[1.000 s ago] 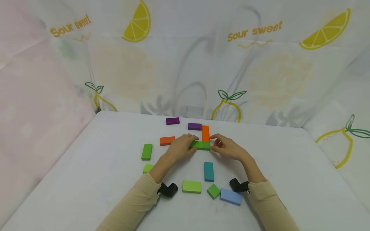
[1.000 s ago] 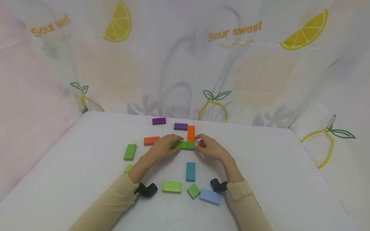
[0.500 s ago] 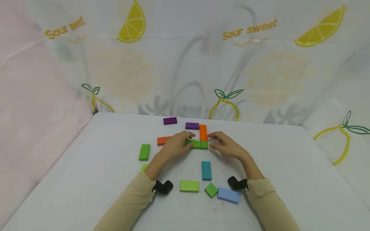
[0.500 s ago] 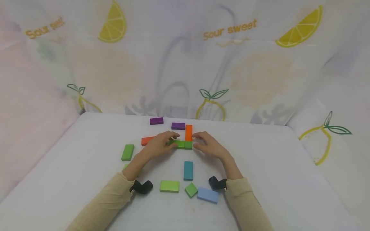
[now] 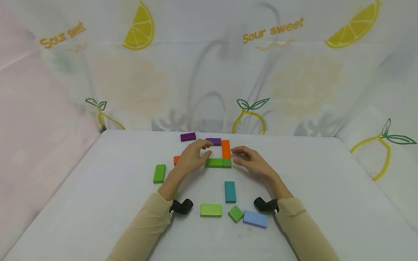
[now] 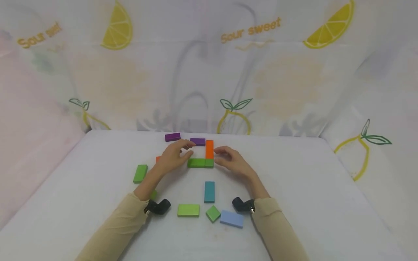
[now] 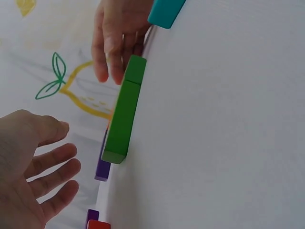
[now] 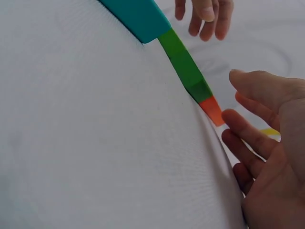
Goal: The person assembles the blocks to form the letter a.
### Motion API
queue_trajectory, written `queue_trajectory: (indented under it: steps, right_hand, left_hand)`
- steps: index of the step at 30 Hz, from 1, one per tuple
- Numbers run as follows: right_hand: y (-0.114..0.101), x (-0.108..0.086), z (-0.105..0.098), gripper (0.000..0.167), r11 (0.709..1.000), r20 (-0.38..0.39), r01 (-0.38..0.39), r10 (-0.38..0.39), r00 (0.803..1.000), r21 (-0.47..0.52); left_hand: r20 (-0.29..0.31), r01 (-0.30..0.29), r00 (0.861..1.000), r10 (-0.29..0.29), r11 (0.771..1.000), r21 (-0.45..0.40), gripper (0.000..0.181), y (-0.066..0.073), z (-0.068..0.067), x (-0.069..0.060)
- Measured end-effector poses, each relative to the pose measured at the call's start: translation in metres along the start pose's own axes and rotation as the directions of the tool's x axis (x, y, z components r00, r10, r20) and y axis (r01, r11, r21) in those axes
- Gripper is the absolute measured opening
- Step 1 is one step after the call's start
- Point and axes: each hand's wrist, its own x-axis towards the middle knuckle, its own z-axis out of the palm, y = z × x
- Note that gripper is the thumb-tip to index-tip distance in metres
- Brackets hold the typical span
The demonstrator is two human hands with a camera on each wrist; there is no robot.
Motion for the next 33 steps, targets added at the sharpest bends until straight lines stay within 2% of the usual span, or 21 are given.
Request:
queue_trajectory:
  steps: [3,7,13,19,24,28,33]
  right_hand:
    - [0.000,0.001,0.002,0.045,1.000,-0.003,0.007,-0.007,1.000,0.002]
    - [0.000,0.001,0.006,0.048,0.998,0.013,0.006,-0.005,1.000,-0.059]
    - [0.000,-0.004,0.006,0.053,0.994,-0.019,0.015,-0.017,1.000,-0.104]
    - [-0.001,-0.001,0.008,0.054,0.995,0.007,0.026,-0.026,1.000,-0.100]
    - [-0.002,0.002,0.011,0.050,0.993,0.010,0.031,-0.030,0.999,-0.114]
    - [-0.001,0.001,0.012,0.050,0.991,0.017,0.045,-0.044,0.999,-0.123]
    - [0.001,-0.001,0.009,0.048,0.990,0.006,0.035,-0.035,0.999,-0.138]
  left_hand:
    - [-0.012,-0.017,1.000,0.017,1.000,-0.018,0.028,-0.001,-0.001,0.007]
    - [-0.017,0.010,1.000,-0.010,0.999,-0.032,0.027,-0.006,0.002,0.016]
    - [0.051,0.037,0.998,-0.037,0.999,0.001,0.030,-0.003,0.002,0.037]
    - [0.094,0.083,0.992,-0.086,0.996,0.027,0.032,-0.003,0.000,0.053]
    - [0.108,0.098,0.989,-0.097,0.995,0.000,0.032,-0.013,0.000,0.058]
    - [0.116,0.072,0.991,-0.072,0.997,0.002,0.031,-0.022,0.002,0.058]
    - [0.129,0.039,0.991,-0.039,0.999,0.002,0.031,-0.023,0.005,0.058]
